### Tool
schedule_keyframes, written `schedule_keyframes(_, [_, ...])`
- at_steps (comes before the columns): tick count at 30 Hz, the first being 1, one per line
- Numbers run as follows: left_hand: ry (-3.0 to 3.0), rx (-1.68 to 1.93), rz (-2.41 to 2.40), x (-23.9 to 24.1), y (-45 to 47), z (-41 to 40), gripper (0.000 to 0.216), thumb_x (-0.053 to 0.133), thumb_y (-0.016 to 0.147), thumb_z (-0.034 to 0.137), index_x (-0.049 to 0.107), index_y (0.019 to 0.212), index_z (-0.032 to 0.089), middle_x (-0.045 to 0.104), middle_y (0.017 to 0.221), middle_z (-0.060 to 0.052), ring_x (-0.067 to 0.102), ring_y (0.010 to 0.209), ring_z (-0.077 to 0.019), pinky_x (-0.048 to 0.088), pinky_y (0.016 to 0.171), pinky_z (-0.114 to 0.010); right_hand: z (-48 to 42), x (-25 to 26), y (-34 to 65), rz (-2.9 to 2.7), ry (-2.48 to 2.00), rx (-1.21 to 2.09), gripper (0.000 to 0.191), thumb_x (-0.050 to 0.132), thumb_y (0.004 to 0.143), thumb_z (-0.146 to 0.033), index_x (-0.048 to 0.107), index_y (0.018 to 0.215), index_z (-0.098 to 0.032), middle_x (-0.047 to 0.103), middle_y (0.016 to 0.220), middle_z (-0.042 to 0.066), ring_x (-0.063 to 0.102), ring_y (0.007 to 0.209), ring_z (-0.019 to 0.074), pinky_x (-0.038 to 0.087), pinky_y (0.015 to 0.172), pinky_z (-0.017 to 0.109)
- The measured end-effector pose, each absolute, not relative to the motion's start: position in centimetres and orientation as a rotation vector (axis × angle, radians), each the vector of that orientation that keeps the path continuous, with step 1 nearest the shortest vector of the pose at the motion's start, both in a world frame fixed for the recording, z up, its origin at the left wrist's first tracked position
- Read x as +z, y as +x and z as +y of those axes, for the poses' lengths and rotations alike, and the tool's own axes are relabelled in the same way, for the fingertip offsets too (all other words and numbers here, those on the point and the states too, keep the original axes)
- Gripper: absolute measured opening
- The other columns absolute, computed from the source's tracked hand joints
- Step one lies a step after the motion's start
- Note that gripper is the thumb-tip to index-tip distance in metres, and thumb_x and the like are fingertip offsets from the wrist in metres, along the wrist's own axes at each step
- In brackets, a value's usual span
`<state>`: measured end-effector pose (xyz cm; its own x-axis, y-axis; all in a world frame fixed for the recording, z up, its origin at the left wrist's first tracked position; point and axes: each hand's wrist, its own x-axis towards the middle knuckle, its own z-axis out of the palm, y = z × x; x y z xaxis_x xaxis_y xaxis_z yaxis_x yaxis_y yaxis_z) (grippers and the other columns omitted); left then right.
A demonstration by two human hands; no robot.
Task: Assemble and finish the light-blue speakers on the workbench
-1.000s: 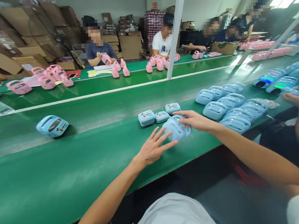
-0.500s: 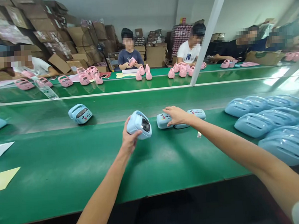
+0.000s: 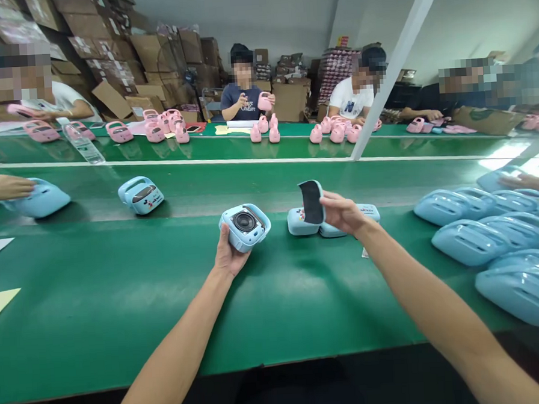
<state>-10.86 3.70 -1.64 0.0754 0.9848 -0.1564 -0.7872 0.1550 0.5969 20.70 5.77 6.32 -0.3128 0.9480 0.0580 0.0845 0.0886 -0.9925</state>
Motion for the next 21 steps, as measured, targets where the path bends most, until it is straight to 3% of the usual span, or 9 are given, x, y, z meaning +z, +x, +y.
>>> schedule_keyframes(3, [0.376, 1.396, 0.605, -1.0, -9.9, 2.7, 0.063, 0.092, 0.077, 0.053, 0.069, 0.127, 0.022, 0.078, 0.127, -0.008, 0.067, 0.135, -0.0322, 0.057, 0.116, -0.050, 2.7, 3.7, 19.0, -1.134, -0.838, 1.732, 0.069, 0.067, 0.078, -0.073, 0.074, 0.120, -0.019, 0.081, 0.116, 0.016, 0.077, 0.104, 0.0365, 0.058, 0.099, 0.058])
schedule_keyframes(6, [0.363, 1.372, 0.636, -0.8, -8.9, 1.6, 0.057, 0.091, 0.079, 0.047, 0.071, 0.125, 0.020, 0.079, 0.126, -0.010, 0.068, 0.134, -0.0340, 0.054, 0.119, -0.053, 1.2, 1.4, 17.1, -1.020, -0.766, 1.834, 0.064, 0.074, 0.072, -0.068, 0.075, 0.116, -0.020, 0.082, 0.115, 0.015, 0.078, 0.101, 0.0364, 0.060, 0.098, 0.057])
schedule_keyframes(15, [0.483, 1.236, 0.655, -1.7, -8.1, 0.9, 0.072, 0.086, 0.082, 0.056, 0.065, 0.137, 0.015, 0.075, 0.136, -0.018, 0.062, 0.141, -0.0404, 0.049, 0.121, -0.062, -0.2, -1.6, 15.2, -0.831, -0.727, 1.814, 0.055, 0.076, 0.077, -0.062, 0.077, 0.114, -0.022, 0.082, 0.115, 0.014, 0.079, 0.104, 0.0374, 0.060, 0.099, 0.057])
schedule_keyframes(21, [0.523, 1.275, 0.792, -1.6, -8.3, 0.6, 0.077, 0.094, 0.072, 0.052, 0.065, 0.138, 0.025, 0.074, 0.139, -0.009, 0.065, 0.139, -0.0354, 0.051, 0.121, -0.056, -0.9, -1.9, 14.6, -0.937, -0.788, 1.615, 0.055, 0.084, 0.076, -0.062, 0.074, 0.115, -0.025, 0.081, 0.118, 0.011, 0.077, 0.108, 0.0350, 0.063, 0.093, 0.049])
